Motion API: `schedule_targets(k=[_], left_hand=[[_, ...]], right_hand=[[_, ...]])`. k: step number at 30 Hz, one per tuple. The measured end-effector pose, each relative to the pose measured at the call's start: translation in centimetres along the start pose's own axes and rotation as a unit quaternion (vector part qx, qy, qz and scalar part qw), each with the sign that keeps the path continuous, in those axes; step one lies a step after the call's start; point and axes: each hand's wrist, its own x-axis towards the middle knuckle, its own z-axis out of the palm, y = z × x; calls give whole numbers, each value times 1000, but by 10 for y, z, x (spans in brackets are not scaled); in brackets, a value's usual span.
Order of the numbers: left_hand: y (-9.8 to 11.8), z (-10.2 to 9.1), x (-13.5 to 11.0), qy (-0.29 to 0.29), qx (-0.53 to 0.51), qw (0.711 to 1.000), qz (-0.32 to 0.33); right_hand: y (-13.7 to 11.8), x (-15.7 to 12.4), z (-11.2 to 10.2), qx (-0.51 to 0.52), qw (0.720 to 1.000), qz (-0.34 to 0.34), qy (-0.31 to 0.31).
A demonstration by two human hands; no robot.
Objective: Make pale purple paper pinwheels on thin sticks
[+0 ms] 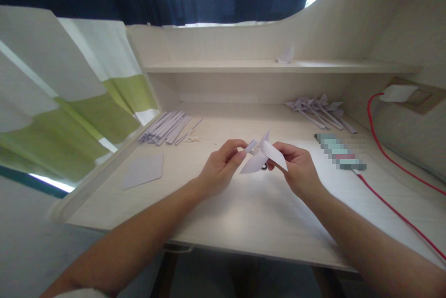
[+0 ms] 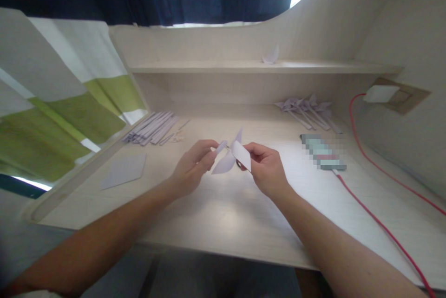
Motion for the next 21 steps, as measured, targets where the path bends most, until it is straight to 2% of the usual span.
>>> schedule_targets(k=[3,9,15,21], left_hand=[[-1,0,0,12,-12,999,33],[11,-2,-1,52,12,986,158],[16,-3,-1,64,16,979,191],[12,-4,0,40,-2,976,215]], right_hand=[[-2,-3,2,-3,999,-29,13],[-7,-14,3,-35,990,-138,19],[-3,-23,2,-87,966,-243,26],[-4,-26,2,-130,945,-300,23]])
